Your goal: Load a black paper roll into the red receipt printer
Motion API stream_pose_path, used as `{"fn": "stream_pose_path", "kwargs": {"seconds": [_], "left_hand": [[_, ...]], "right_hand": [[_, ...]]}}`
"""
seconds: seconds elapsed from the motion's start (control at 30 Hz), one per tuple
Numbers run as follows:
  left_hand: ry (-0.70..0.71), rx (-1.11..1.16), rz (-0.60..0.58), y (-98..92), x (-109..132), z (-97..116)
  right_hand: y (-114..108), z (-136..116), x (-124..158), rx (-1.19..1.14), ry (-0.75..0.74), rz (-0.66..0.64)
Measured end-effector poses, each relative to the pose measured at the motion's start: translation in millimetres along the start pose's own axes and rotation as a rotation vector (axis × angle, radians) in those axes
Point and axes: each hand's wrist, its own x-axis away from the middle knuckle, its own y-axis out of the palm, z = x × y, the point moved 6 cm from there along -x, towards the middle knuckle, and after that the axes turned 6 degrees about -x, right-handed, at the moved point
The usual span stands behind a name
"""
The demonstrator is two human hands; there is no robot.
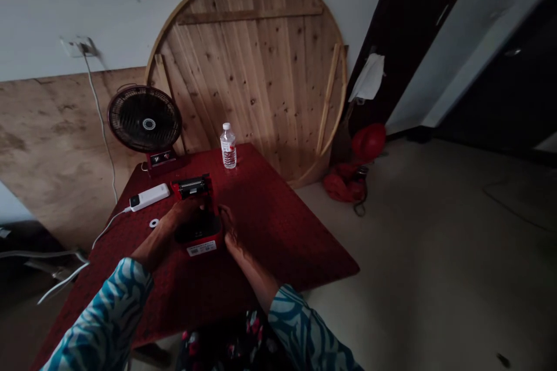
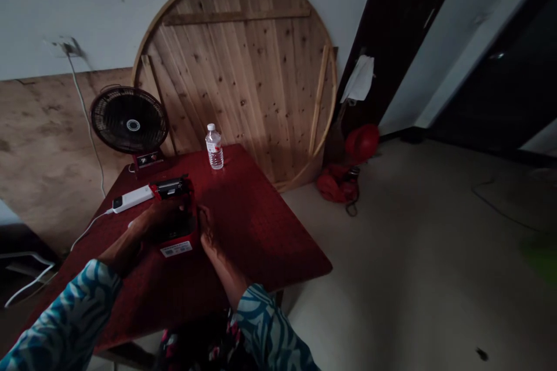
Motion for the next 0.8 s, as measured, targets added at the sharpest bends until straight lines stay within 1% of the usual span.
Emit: {"fn": "stream_pose_path", "kwargs": {"seconds": [0.1, 0.2, 0.3, 0.4, 0.43, 0.5, 0.57, 0.63, 0.7, 0.73, 0.8], "left_hand": [[-0.016, 0.051, 0.009, 1.7, 0.3, -4.1], [-0.013, 0.118, 0.076, -2.7, 3.5, -3.5], [-0.005, 0.167, 0.185, -12.2, 13.1, 0.1], [-0.002, 0.190, 0.314, -24.9, 29.4, 6.5], [0.004, 0.226, 0.366, -29.5, 35.6, 10.0], [0.027, 0.374, 0.441, -35.6, 46.5, 18.6], [0.060, 0.567, 0.438, -35.3, 52.3, 29.7], [0.106, 0.695, 0.379, -30.7, 53.2, 42.5], [0.149, 0.740, 0.338, -26.3, 51.6, 52.7], [0.160, 0.740, 0.336, -24.9, 50.4, 55.7], [0.174, 0.713, 0.371, -24.1, 48.1, 59.0]], "right_hand": [[1.1, 1.4, -1.0, -0.003, -0.010, -0.005], [1.5, 0.8, -0.4, -0.029, -0.024, 0.000], [1.7, 3.4, -1.4, -0.092, 0.004, 0.031], [3.2, 4.4, -7.0, -0.189, 0.005, 0.070], [3.0, 3.7, -9.6, -0.212, -0.001, 0.096], [3.4, 0.4, -14.5, -0.242, -0.016, 0.132], [5.2, -8.1, -17.0, -0.279, -0.069, 0.109], [6.8, -20.7, -15.4, -0.307, -0.140, 0.032], [5.7, -32.6, -11.0, -0.294, -0.170, -0.056], [4.0, -36.8, -8.8, -0.276, -0.159, -0.088], [-0.3, -41.4, -6.0, -0.242, -0.111, -0.130]]}}
